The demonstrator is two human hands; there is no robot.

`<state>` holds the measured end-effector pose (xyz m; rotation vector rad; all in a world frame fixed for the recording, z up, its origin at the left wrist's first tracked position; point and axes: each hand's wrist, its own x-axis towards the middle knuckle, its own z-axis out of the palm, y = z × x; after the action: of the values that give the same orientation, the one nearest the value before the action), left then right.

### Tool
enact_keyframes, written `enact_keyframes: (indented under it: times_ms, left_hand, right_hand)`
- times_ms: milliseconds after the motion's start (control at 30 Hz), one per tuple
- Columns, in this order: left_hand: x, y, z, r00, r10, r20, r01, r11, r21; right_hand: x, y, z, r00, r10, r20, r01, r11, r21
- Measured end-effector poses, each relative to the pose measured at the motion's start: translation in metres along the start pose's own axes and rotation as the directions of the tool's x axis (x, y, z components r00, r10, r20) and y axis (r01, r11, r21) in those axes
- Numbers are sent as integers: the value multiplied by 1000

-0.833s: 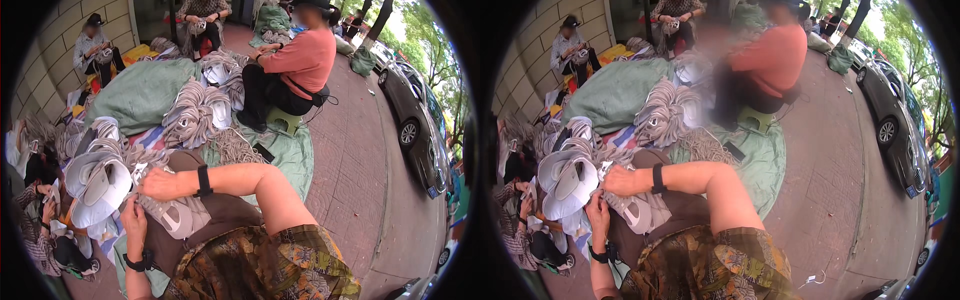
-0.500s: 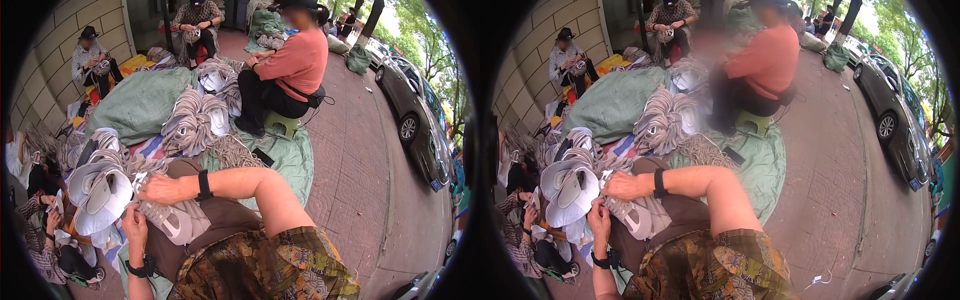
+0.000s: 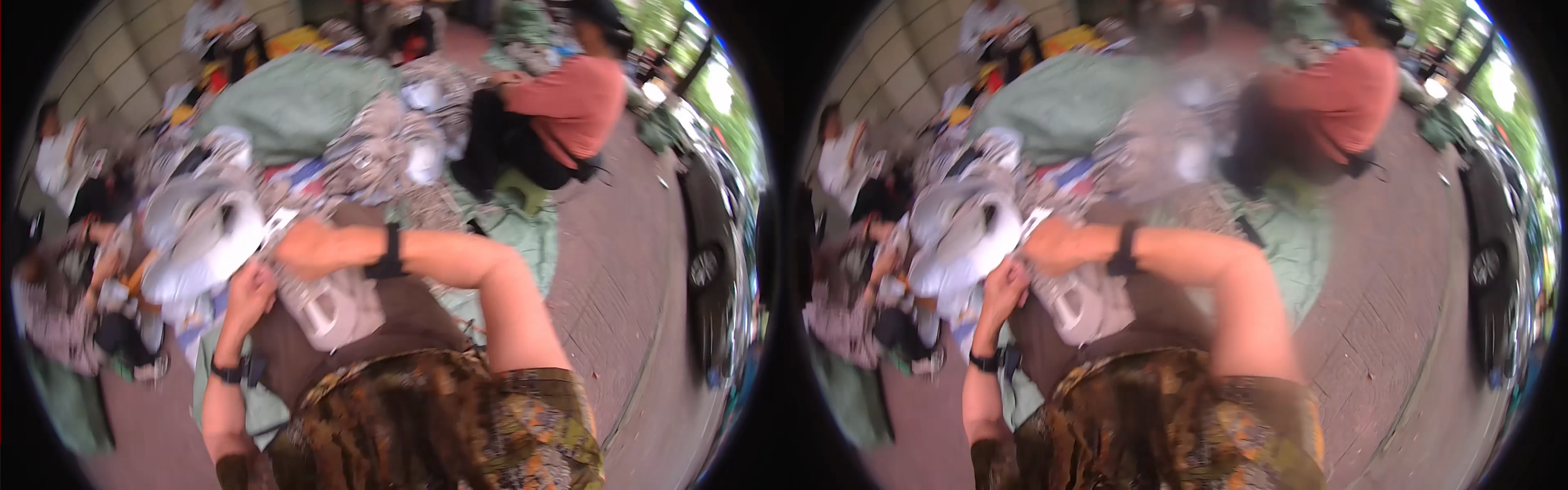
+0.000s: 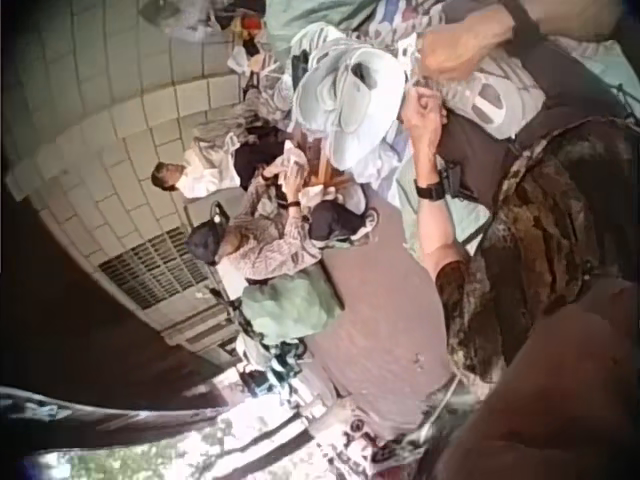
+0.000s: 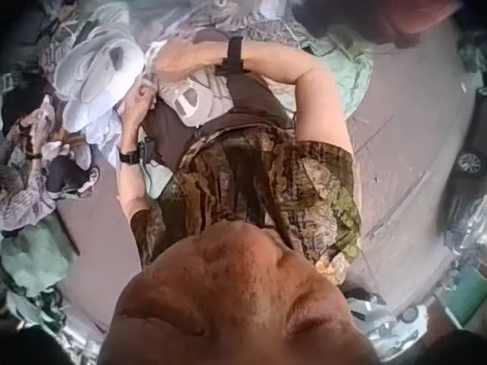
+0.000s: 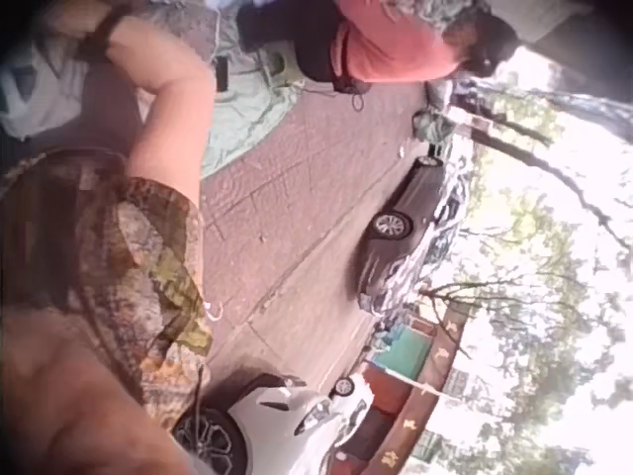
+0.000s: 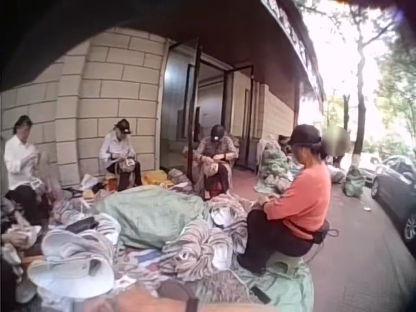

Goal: The person threads a white shoelace through the eyelets of a white Reebok sneaker held on their lap. They pull the lace ends to tighten the fit and adjust the lacing pattern across the shoe's upper.

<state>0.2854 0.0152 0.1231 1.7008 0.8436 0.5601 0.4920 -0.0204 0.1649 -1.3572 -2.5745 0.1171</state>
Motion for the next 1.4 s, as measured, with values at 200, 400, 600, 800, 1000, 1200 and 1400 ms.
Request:
enact_keyframes:
  times_ms: [200, 400, 600, 800, 1000, 1200, 1400]
  left_hand:
    - [-10, 14, -1, 973, 230, 25, -217, 868, 446]
    - [-13, 22, 1, 929, 370, 25, -357, 874, 331]
    - [-11, 4, -2, 950, 313, 21, -311, 932, 186]
    - [-23, 21, -14, 980, 189, -56, -170, 954, 246]
    - [-13, 19, -15, 985, 144, -92, -123, 972, 199]
    - [-9, 3, -19, 997, 81, -1, -81, 993, 83]
    - [-9, 7, -19, 989, 126, 77, -142, 959, 245]
  right_hand:
    - [-26, 7, -14, 998, -45, -43, 42, 997, -69]
    - [-23, 9, -23, 989, -138, -49, 142, 985, 99]
    - [-28, 10, -25, 994, -104, 26, 95, 969, 228]
    - [-34, 15, -24, 983, -67, -172, 99, 979, 180]
    - [-24, 36, -24, 999, 35, -36, -18, 919, 394]
    - [-28, 37, -25, 999, -11, 33, -7, 858, 514]
    - [-26, 15, -33, 997, -49, 54, 34, 967, 252]
